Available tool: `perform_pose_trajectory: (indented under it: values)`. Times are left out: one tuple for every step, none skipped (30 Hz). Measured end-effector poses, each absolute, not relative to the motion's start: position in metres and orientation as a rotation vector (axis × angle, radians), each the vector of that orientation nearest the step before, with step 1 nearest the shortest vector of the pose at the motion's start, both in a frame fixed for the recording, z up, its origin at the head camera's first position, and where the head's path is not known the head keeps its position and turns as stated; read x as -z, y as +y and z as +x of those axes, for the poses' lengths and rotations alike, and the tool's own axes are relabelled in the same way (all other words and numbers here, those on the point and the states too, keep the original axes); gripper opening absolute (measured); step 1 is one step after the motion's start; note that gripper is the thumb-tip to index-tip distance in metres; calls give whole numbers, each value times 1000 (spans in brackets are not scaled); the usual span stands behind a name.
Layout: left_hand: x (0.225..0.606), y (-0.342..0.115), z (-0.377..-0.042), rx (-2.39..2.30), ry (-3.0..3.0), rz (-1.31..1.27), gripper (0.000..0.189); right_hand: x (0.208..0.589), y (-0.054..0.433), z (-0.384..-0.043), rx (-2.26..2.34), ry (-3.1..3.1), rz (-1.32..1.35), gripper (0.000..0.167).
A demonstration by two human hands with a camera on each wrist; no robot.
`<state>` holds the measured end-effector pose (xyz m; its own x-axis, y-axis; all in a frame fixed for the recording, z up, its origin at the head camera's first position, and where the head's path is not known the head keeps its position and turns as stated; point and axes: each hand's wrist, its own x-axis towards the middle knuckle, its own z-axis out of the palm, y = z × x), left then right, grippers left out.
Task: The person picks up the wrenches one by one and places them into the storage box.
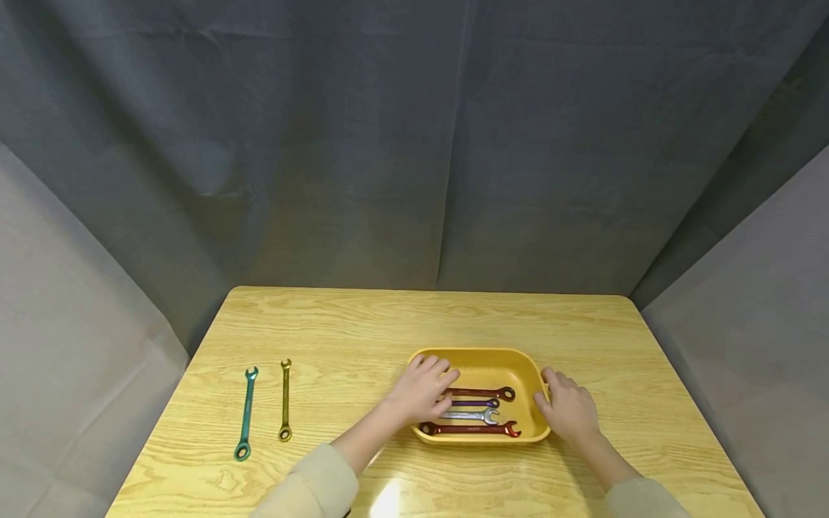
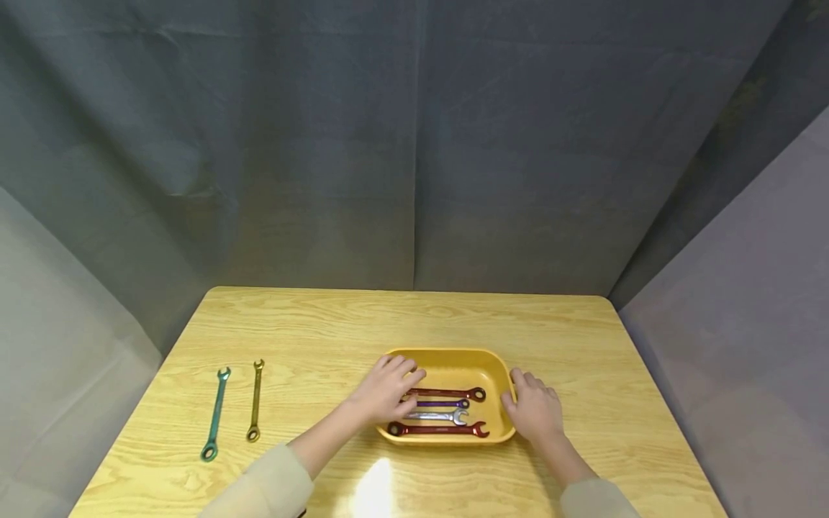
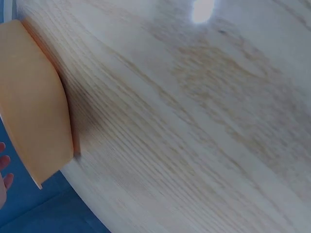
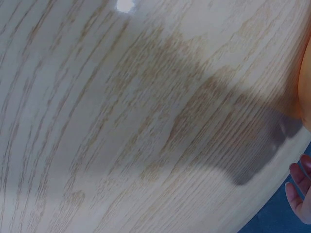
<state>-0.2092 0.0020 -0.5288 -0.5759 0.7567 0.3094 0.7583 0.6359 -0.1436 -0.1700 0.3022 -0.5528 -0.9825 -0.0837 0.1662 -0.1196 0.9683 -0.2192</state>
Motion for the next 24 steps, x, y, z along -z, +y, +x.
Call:
perform_pose_trajectory:
  values:
    - [528, 0, -209, 9, -2526, -1200, 35, 553, 302, -170, -344, -2962, 154, 28]
    - [528, -2, -209, 13, -2533, -1190, 36, 553, 302, -170, -343, -2962, 154, 28]
    - [528, -5, -209, 17, -2538, -1178, 36, 553, 302, -170, -344, -2961, 156, 27]
    - [528, -7, -209, 23, -2544, -1169, 36, 553, 302, -171, -345, -2960, 157, 27]
    - [528, -9, -209, 31, -2550, -1160, 37, 553, 302, -171, -347, -2960, 159, 27]
    - [528, -11, -209, 38, -2552, -1152, 37, 553, 302, -171, -346, -2960, 159, 27]
    - [528, -14, -209, 42, -2557, -1144, 36, 553, 302, -171, -344, -2961, 160, 27]
    - [529, -16, -209, 46, -2560, -1135, 37, 553, 302, -171, -342, -2961, 160, 27]
    - [530, -18, -210, 48, -2560, -1126, 37, 553, 303, -171, -340, -2962, 160, 27]
    - [531, -21, -210, 52, -2560, -1117, 37, 553, 303, -172, -338, -2963, 161, 27]
    - [531, -23, -209, 57, -2558, -1106, 38, 553, 303, -172, -337, -2963, 162, 27]
    - [532, -26, -209, 61, -2551, -1095, 38, 553, 303, -172, -334, -2962, 163, 27]
    - [533, -28, -210, 70, -2546, -1083, 38, 553, 303, -172, -334, -2961, 163, 27]
    - [533, -31, -210, 78, -2538, -1070, 39, 553, 303, -172, -335, -2960, 164, 27]
    - [534, -33, -210, 91, -2529, -1057, 39, 553, 303, -171, -335, -2960, 165, 27]
    - [534, -36, -210, 100, -2524, -1043, 39, 553, 303, -171, -336, -2959, 167, 27]
    - [534, -38, -210, 105, -2519, -1030, 40, 553, 303, -171, -336, -2960, 168, 27]
    - [535, -40, -210, 107, -2513, -1017, 40, 553, 303, -171, -337, -2960, 168, 27]
    - [535, -43, -210, 114, -2511, -1006, 40, 553, 303, -171, -337, -2961, 168, 27]
    - [536, -45, -211, 121, -2508, -996, 39, 553, 303, -171, -336, -2961, 167, 26]
    - [537, -48, -211, 128, -2507, -986, 38, 553, 303, -171, -335, -2960, 167, 26]
    - [537, -51, -211, 133, -2507, -974, 38, 553, 303, -172, -335, -2959, 166, 26]
    - [538, -53, -211, 141, -2510, -962, 37, 553, 303, -172, -335, -2959, 166, 26]
    - [538, -56, -210, 154, -2514, -950, 37, 553, 303, -172, -337, -2958, 166, 26]
